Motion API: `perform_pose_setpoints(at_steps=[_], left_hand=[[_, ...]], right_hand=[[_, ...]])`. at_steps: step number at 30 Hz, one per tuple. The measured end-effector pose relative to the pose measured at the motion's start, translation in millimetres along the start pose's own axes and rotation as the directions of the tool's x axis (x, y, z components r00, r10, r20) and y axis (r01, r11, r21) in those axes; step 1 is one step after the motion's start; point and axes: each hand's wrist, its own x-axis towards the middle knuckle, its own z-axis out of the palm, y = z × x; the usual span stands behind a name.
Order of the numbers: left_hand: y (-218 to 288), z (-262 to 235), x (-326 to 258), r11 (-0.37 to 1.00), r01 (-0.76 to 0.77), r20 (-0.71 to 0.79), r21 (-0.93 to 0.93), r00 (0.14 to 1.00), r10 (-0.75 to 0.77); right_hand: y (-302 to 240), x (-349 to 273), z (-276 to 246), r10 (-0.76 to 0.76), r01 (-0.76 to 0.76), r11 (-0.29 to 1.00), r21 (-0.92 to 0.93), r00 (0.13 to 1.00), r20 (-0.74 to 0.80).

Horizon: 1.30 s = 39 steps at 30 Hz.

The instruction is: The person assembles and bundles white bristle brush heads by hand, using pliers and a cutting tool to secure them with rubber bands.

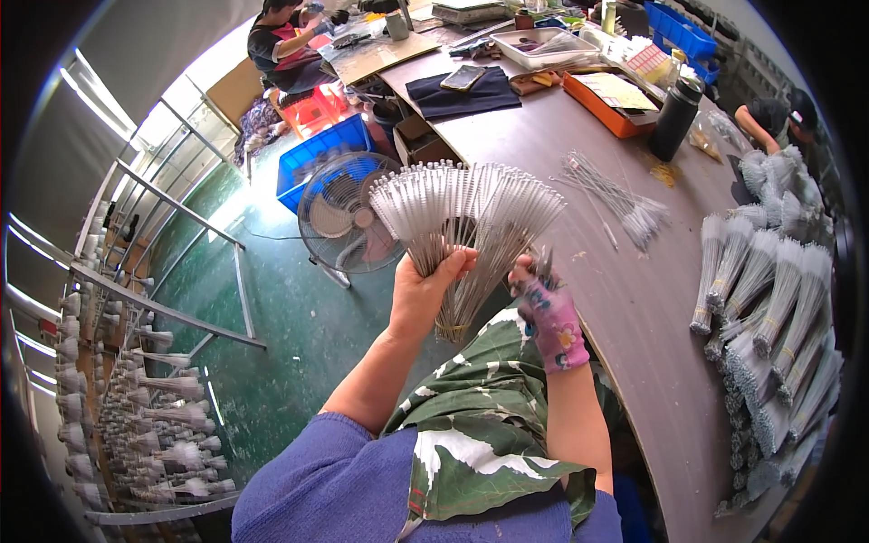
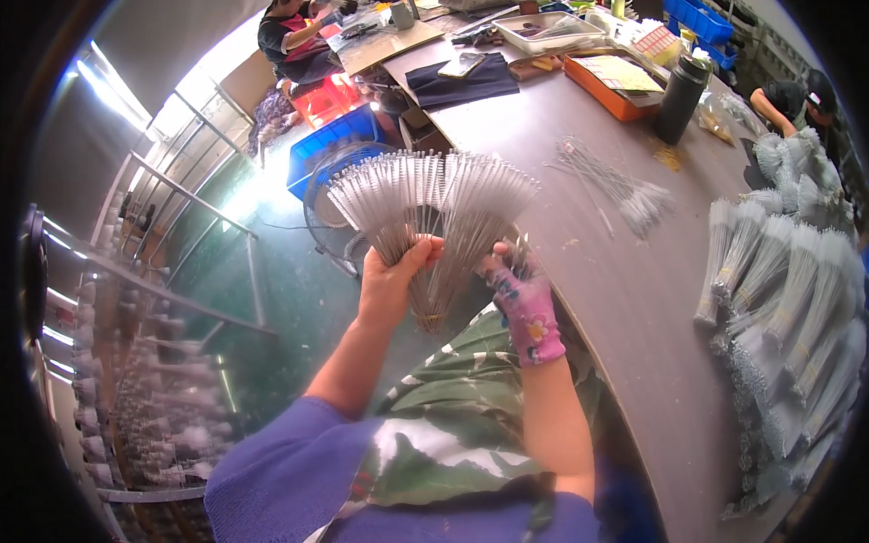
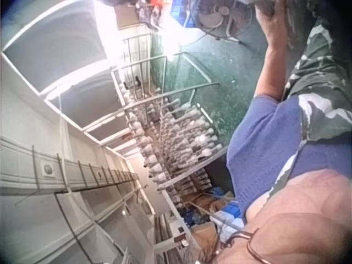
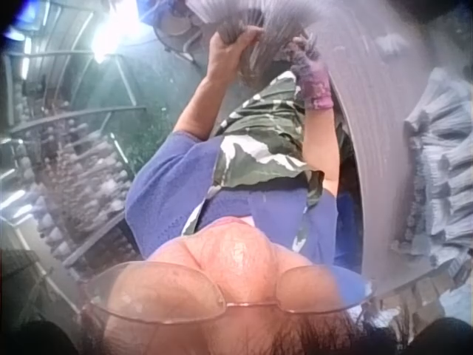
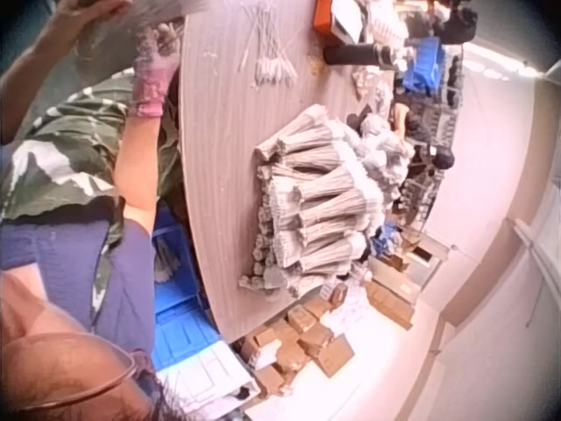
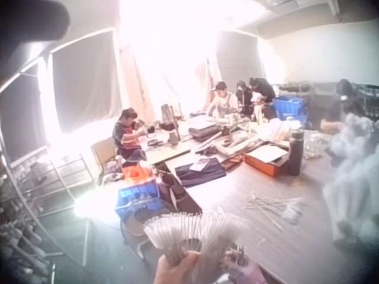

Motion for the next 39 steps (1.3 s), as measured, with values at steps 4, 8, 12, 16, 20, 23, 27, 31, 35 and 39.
perform_pose_setpoints(at_steps=[4,8,12,16,20,23,27,31,35,39], left_hand=[[1.9,-4.8,2.3,0.998,0.040,-0.017,-0.045,0.999,-0.041],[-0.7,-9.4,2.8,1.000,0.018,-0.003,-0.016,1.000,-0.018],[8.4,0.3,0.1,0.998,0.030,0.003,-0.048,1.000,-0.030],[5.3,-3.0,-1.8,1.000,-0.002,-0.023,-0.001,1.000,0.002],[-0.3,-6.6,-0.6,0.999,-0.031,-0.037,0.024,0.999,0.032],[-0.4,-5.2,0.5,0.996,-0.059,-0.017,0.066,0.998,0.060],[-3.5,-1.4,0.2,0.986,-0.111,-0.085,0.126,0.989,0.122],[-10.4,-5.6,0.9,0.972,-0.134,-0.075,0.192,0.986,0.150],[-16.9,-8.7,-0.4,0.936,-0.197,-0.053,0.293,0.974,0.221],[-16.6,-5.9,-0.8,0.874,-0.237,-0.037,0.423,0.960,0.278]], right_hand=[[-5.3,-20.9,-4.3,0.098,-0.095,0.987,0.131,0.995,-0.016],[-28.8,-36.5,23.1,0.254,-0.307,0.943,0.130,0.915,0.315],[-41.6,-21.2,43.2,0.265,-0.335,0.935,0.119,0.880,0.394],[-39.2,-11.8,54.5,0.249,-0.285,0.953,0.099,0.930,0.271],[-33.5,-5.6,58.7,0.250,-0.288,0.949,0.130,0.935,0.251],[-29.6,-2.8,59.6,0.224,-0.259,0.957,0.131,0.945,0.238],[-28.8,-2.3,61.7,0.254,-0.281,0.952,0.119,0.946,0.203],[-24.1,-0.7,59.5,0.252,-0.297,0.936,0.188,0.940,0.231],[-25.5,-1.6,60.1,0.295,-0.330,0.929,0.167,0.934,0.202],[-28.6,-3.9,60.9,0.301,-0.336,0.927,0.169,0.932,0.205]])
